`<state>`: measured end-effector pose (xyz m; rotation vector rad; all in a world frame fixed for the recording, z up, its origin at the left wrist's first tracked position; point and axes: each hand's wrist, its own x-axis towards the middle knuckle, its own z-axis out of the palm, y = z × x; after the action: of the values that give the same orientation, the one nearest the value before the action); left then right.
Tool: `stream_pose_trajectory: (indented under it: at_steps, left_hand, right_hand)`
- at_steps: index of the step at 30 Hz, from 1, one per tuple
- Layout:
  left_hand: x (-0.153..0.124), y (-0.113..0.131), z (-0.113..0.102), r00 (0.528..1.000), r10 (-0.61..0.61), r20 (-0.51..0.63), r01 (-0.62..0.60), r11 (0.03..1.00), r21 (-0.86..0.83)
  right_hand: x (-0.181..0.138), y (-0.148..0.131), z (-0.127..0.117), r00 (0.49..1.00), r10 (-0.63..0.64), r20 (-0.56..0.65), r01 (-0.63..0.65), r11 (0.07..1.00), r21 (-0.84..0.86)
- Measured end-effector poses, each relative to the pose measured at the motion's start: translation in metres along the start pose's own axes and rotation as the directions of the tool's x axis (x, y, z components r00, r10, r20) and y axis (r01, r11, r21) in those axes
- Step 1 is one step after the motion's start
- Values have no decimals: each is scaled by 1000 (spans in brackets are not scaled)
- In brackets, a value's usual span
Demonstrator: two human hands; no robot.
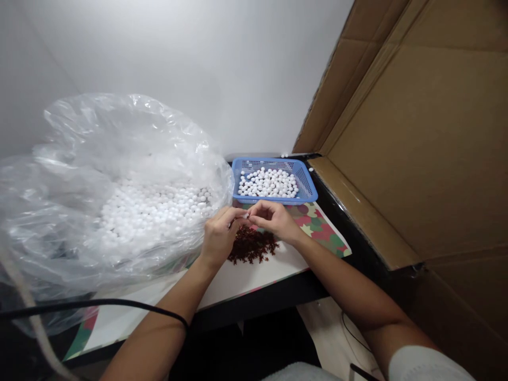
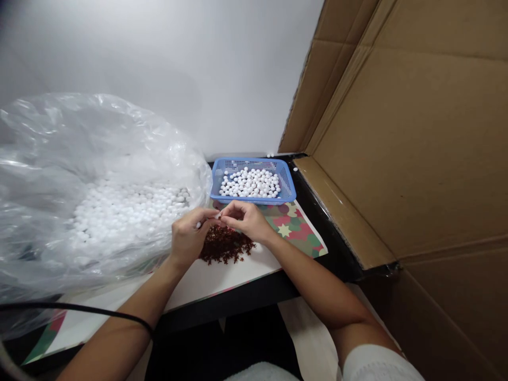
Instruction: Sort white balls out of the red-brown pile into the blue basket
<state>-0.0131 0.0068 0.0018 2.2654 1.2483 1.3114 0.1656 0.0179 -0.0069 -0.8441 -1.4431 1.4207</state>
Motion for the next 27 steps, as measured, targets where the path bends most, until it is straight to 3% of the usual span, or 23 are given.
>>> stream_pose_trajectory:
  at_steps: [18, 23, 27]
  left_hand:
    - [-1, 3, -1, 998, 56, 22, -56, 998, 6]
    - [-1, 2, -1, 998, -55, 21, 55, 998, 0]
    - [1, 2, -2, 970, -237, 51, 241, 962, -131]
  right_hand:
    - [0, -1, 3, 1000, 24, -5, -24, 1000, 10]
    - [0, -4, 1, 999, 44, 4, -44, 998, 52]
    - [1, -6, -2, 999, 21, -34, -17, 995, 96]
